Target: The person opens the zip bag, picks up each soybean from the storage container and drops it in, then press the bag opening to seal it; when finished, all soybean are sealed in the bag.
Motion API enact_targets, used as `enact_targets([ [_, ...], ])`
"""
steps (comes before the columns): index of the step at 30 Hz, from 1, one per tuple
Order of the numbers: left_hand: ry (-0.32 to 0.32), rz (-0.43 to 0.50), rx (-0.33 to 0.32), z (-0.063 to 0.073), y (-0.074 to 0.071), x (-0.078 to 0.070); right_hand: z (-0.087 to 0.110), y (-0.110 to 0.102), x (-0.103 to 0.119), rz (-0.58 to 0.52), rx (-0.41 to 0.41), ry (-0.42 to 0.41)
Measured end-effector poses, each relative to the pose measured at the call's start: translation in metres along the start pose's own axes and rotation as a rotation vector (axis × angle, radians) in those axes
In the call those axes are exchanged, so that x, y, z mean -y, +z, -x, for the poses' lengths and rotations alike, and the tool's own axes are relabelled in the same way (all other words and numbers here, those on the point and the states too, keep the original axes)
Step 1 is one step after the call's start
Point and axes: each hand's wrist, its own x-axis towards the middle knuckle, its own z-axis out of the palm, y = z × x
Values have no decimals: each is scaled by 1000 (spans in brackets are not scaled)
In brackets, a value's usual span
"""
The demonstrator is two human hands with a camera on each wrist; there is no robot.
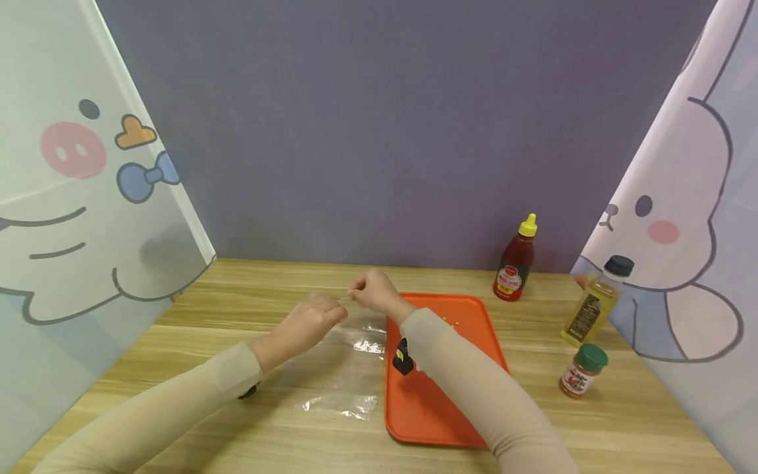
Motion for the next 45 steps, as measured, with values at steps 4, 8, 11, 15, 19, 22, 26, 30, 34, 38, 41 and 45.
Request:
enact_targets([
  [4, 25, -4, 14, 2, -2, -3, -2, -2, 0, 8, 3, 15],
  [8, 40, 0, -1, 4, -4, -5, -4, -6, -2, 25, -3, 13],
  [11, 52, 13, -25, 5, -5, -7, -7, -9, -5, 23, -9, 18],
  [15, 72, 28, -43, 7, -8, -13, -9, -13, -7, -16, 8, 46],
  [19, 82, 40, -31, 6, -12, -20, -10, -16, -9, -68, 25, 87],
  [22, 94, 23, -20, 6, -15, -26, -12, -17, -12, -84, 22, 99],
  [26, 106, -4, 25, 6, -19, -32, -16, -19, -16, -93, 4, 99],
  [30, 73, -21, 78, 6, -23, -39, -16, -19, -16, -78, -18, 114],
  [34, 50, -68, 111, 4, -26, -45, -15, -19, -14, -57, -38, 127],
  [38, 45, -89, 121, 3, -27, -46, -12, -18, -11, -62, -51, 141],
  [41, 19, -80, 94, 1, -26, -44, -10, -18, -10, -63, -50, 148],
  [45, -6, -79, 30, -1, -22, -40, -4, -18, -7, -59, -23, 128],
])
